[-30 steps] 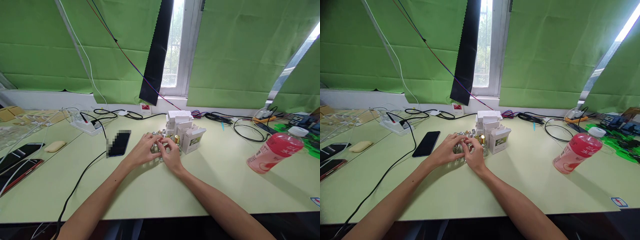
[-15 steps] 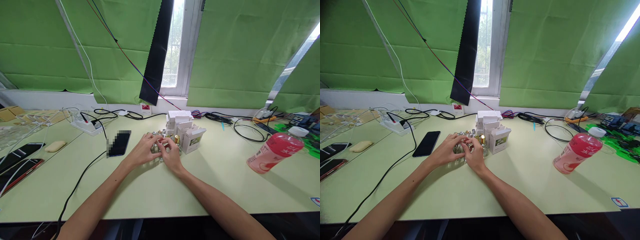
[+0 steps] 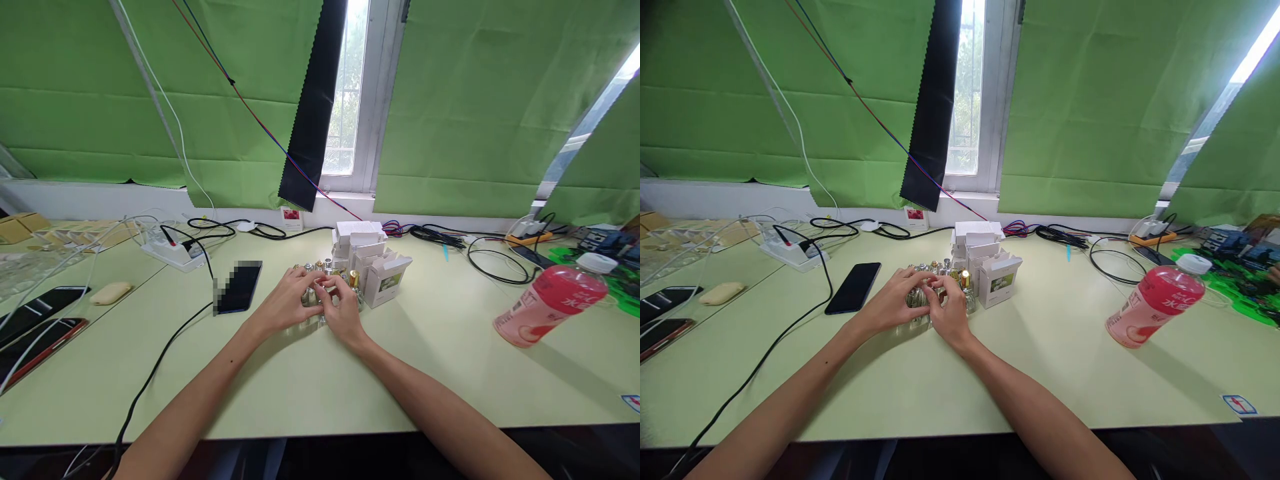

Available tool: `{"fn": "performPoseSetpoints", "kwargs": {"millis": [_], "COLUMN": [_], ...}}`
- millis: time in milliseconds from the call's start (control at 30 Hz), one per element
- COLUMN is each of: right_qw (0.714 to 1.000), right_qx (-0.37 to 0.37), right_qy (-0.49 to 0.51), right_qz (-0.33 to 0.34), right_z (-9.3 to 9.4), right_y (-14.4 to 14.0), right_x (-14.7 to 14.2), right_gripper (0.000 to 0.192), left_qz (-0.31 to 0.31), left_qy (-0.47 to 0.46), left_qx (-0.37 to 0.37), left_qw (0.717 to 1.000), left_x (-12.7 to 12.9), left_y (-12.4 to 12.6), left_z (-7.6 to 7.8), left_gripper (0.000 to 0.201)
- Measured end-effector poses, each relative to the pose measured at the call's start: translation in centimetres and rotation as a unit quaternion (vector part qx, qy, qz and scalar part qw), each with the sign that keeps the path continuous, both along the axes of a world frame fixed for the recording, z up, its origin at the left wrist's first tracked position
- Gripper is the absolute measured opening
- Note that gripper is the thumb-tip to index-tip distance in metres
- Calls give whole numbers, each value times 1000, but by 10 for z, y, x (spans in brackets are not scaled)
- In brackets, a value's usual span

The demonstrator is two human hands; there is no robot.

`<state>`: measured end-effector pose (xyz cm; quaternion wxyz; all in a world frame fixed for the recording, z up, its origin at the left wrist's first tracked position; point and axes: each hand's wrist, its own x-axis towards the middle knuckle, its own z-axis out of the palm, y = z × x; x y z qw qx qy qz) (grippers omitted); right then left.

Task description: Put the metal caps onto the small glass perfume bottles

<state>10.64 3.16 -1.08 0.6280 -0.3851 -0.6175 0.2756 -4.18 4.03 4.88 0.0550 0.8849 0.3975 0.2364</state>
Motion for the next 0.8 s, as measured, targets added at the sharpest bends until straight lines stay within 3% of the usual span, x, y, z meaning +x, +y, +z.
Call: {"fn": "performPoseSetpoints", "kwargs": {"millis": [800], "right_qw": [1000], "right_qx": [18], "right_qy": [-8], "right_qz": [4], "right_z": [2], "right_y": [-1], "right_x": [1], "right_gripper": [15], "left_qz": [-6], "left_qy": [1], "left_qx": [3], "left_qw": [1000], "left_x": [0], "left_y": [0], "left_z": [-1], "left_gripper": [44]}}
